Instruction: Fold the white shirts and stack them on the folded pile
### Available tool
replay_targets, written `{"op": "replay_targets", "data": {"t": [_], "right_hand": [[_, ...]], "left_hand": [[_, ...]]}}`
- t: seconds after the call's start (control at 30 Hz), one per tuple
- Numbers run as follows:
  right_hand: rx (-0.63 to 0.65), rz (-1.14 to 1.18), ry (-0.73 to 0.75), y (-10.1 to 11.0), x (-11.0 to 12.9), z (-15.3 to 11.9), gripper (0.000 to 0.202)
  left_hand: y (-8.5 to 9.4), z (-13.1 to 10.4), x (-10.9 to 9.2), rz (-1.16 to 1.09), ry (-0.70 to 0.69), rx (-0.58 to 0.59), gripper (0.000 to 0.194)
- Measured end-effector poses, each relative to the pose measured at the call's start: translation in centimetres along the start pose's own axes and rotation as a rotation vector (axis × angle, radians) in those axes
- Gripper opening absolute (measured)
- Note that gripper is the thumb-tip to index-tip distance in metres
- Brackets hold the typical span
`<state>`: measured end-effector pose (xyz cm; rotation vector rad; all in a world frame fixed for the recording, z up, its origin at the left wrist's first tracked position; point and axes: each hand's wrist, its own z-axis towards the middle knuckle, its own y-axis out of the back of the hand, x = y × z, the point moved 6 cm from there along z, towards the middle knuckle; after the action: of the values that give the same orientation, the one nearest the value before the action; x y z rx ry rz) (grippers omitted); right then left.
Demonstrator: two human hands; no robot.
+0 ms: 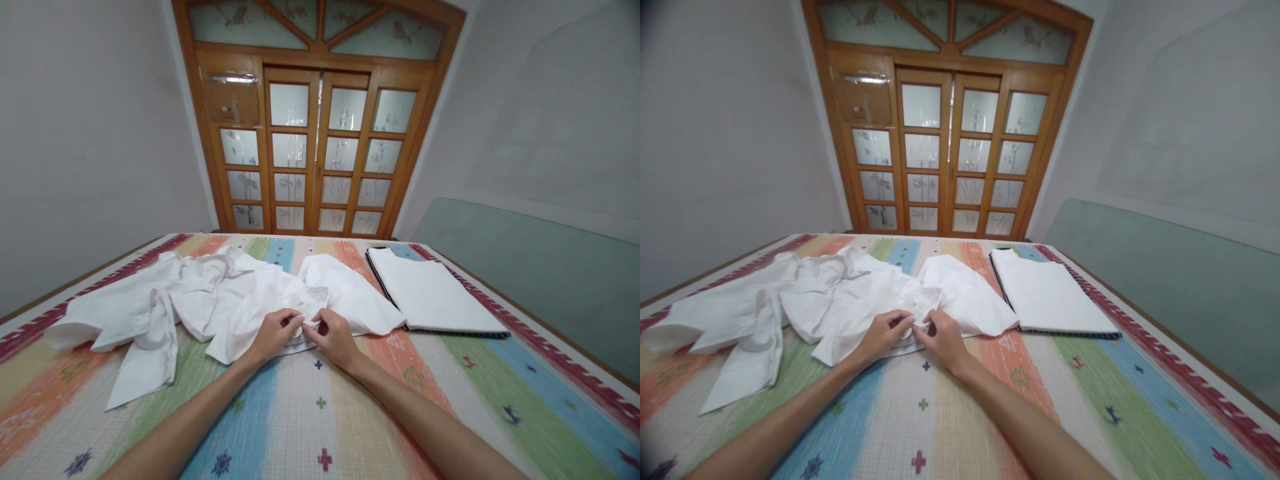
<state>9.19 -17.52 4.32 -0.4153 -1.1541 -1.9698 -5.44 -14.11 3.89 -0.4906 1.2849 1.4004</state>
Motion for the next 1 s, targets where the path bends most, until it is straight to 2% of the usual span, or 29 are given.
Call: {"op": "replay_targets", "data": {"t": [0.17,0.4,0.6,0.83,1.0], "right_hand": [[-0.007,-0.207,0.112,-0.5,0.8,-0.5,0.011],[-0.036,-0.312,0.204,-0.9,1.0,-0.7,0.009],[-0.084,-0.312,0.291,-1.0,1.0,-0.8,0.013],[-0.057,-0.226,0.267,-0.9,0.5,-0.8,0.01],[-0.048,-0.187,0.241,-0.8,0.4,-0.7,0.009]], "left_hand": [[0.1,-0.2,-0.1,-0.022,-0.006,-0.007,0.027],[-0.1,-0.4,-0.9,0.06,-0.105,-0.011,0.022],[-0.3,-0.3,-1.1,0.166,-0.162,-0.061,0.014],[-0.1,-0.3,-0.7,0.216,-0.119,-0.089,0.016],[0.1,-0.4,-1.2,0.215,-0.129,-0.088,0.017]]}}
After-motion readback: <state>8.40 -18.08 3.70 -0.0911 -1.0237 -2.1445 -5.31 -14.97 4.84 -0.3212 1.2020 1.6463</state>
